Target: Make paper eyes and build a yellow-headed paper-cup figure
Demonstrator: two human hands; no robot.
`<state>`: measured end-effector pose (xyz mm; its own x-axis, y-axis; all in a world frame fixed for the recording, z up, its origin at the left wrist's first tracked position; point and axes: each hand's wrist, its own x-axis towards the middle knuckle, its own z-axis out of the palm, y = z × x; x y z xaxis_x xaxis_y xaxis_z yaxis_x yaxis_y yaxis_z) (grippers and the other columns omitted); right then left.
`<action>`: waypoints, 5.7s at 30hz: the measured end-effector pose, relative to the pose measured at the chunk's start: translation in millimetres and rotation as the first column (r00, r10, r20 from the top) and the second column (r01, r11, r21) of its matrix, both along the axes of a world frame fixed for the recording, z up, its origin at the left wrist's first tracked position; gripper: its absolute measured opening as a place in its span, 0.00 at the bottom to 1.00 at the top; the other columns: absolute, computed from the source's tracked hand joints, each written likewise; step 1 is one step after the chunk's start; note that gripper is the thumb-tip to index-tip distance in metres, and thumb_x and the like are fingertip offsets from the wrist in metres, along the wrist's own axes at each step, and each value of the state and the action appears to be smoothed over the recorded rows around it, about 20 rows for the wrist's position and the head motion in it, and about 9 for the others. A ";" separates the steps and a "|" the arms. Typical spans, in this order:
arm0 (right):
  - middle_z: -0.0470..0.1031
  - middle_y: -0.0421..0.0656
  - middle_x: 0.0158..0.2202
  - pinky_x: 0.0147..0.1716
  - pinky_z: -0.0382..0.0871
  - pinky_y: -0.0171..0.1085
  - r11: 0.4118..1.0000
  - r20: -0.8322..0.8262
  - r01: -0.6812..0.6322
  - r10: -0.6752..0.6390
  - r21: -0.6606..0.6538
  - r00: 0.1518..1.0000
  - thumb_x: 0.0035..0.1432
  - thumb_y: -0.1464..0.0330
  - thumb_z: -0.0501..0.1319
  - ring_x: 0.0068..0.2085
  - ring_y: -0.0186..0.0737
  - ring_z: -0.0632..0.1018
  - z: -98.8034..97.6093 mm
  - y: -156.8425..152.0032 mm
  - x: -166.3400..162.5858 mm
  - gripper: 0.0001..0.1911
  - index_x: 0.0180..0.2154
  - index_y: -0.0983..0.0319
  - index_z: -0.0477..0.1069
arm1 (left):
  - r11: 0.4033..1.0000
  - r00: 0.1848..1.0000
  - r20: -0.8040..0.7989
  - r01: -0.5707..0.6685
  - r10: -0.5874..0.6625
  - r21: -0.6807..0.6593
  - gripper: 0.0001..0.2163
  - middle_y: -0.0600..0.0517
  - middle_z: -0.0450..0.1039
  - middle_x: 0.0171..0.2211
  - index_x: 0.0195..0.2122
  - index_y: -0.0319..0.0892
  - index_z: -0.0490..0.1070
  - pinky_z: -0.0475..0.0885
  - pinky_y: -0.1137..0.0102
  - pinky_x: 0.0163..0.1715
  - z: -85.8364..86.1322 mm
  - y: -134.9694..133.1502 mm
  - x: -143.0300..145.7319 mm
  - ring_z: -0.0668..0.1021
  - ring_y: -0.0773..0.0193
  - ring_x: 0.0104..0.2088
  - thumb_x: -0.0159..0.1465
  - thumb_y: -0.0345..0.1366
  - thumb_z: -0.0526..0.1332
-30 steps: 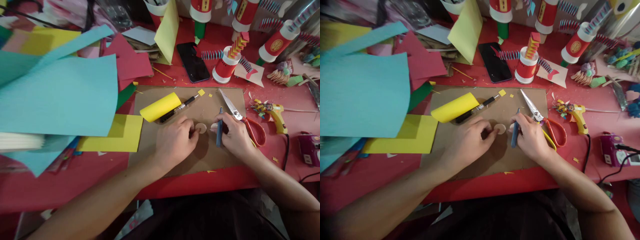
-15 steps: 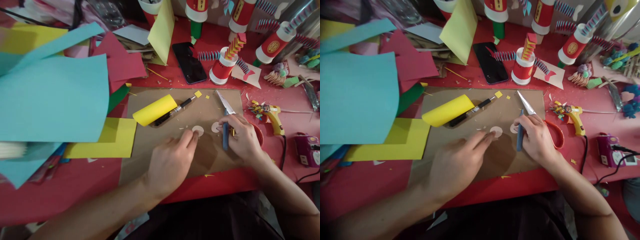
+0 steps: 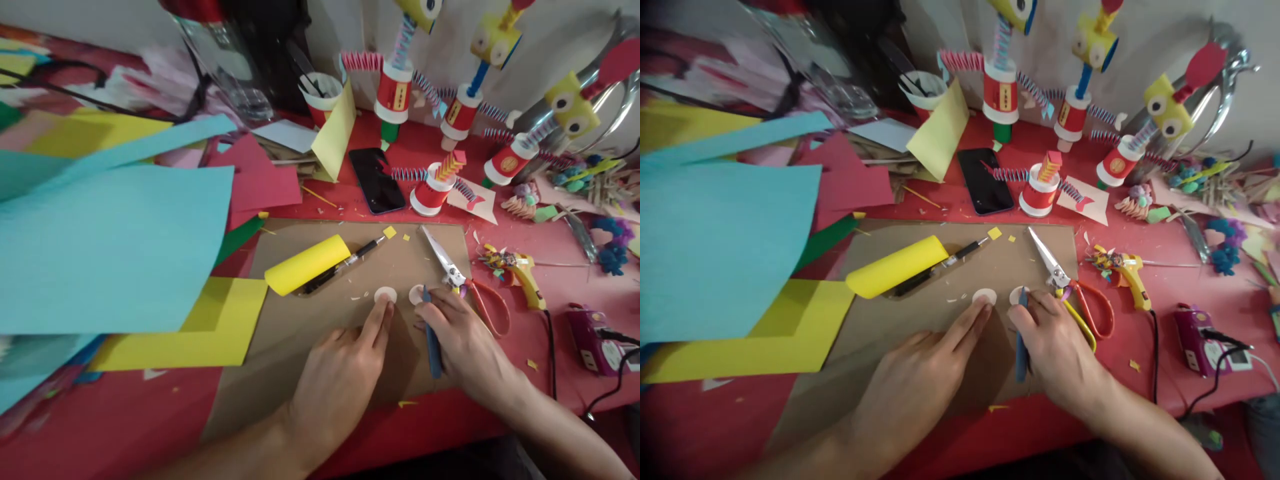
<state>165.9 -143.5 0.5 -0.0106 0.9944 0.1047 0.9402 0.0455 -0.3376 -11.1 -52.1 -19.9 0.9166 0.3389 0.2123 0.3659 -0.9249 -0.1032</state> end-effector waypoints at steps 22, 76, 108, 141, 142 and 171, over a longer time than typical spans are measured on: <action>0.80 0.48 0.40 0.43 0.70 0.45 0.996 -0.139 0.088 -0.090 -0.025 0.986 0.62 0.77 0.54 0.45 0.49 0.74 4.6 -8.2 3.0 0.17 0.50 0.58 0.71 | 0.998 0.999 0.012 0.041 -0.041 -0.038 0.24 0.39 0.74 0.58 0.54 0.35 0.77 0.75 0.70 0.24 6.7 -1.8 -4.6 0.77 0.68 0.22 0.61 0.16 0.52; 0.78 0.42 0.30 0.35 0.66 0.41 0.935 -0.119 0.286 -0.266 0.209 0.957 0.61 0.71 0.57 0.34 0.45 0.75 -5.2 3.1 17.2 0.07 0.41 0.56 0.71 | 0.815 0.952 0.238 -0.020 0.193 -0.579 0.14 0.48 0.81 0.48 0.49 0.45 0.78 0.76 0.64 0.49 -5.5 68.9 15.3 0.82 0.58 0.46 0.62 0.40 0.67; 0.76 0.44 0.33 0.40 0.65 0.42 0.971 -0.160 0.194 -0.171 0.142 0.972 0.57 0.77 0.56 0.36 0.47 0.72 -26.7 21.9 8.7 0.11 0.40 0.58 0.66 | 0.682 0.903 0.186 -0.145 0.387 -0.717 0.18 0.50 0.80 0.49 0.52 0.46 0.77 0.75 0.65 0.50 -4.3 73.4 19.7 0.81 0.56 0.47 0.60 0.36 0.68; 0.80 0.41 0.38 0.38 0.73 0.40 0.909 -0.236 0.133 -0.039 0.396 0.971 0.62 0.78 0.59 0.37 0.40 0.79 -15.8 24.2 11.0 0.12 0.42 0.55 0.72 | 0.413 0.934 0.153 0.007 0.322 -0.910 0.17 0.48 0.80 0.47 0.49 0.47 0.78 0.76 0.61 0.45 1.5 62.6 16.8 0.81 0.56 0.43 0.58 0.41 0.67; 0.80 0.41 0.37 0.38 0.73 0.40 0.911 -0.243 0.140 -0.046 0.387 0.969 0.62 0.77 0.59 0.37 0.40 0.79 -15.8 24.6 11.1 0.11 0.41 0.55 0.72 | 0.397 0.932 0.144 -0.001 0.334 -0.918 0.17 0.49 0.80 0.47 0.49 0.48 0.78 0.76 0.62 0.43 2.9 62.3 16.7 0.81 0.57 0.42 0.58 0.41 0.67; 0.79 0.41 0.33 0.45 0.67 0.50 0.811 -0.002 0.122 -0.148 0.572 0.989 0.64 0.67 0.63 0.37 0.47 0.79 -25.2 18.7 15.9 0.06 0.43 0.51 0.69 | 0.253 0.886 0.120 0.003 0.447 -0.967 0.20 0.49 0.80 0.48 0.48 0.49 0.79 0.76 0.68 0.31 18.3 57.0 13.7 0.81 0.60 0.34 0.55 0.47 0.69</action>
<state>181.8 -124.8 -24.7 0.1026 0.7486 0.6550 0.9633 0.0894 -0.2530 2.6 4.9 -1.5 0.7151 0.6780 -0.1704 0.3691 -0.1592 0.9157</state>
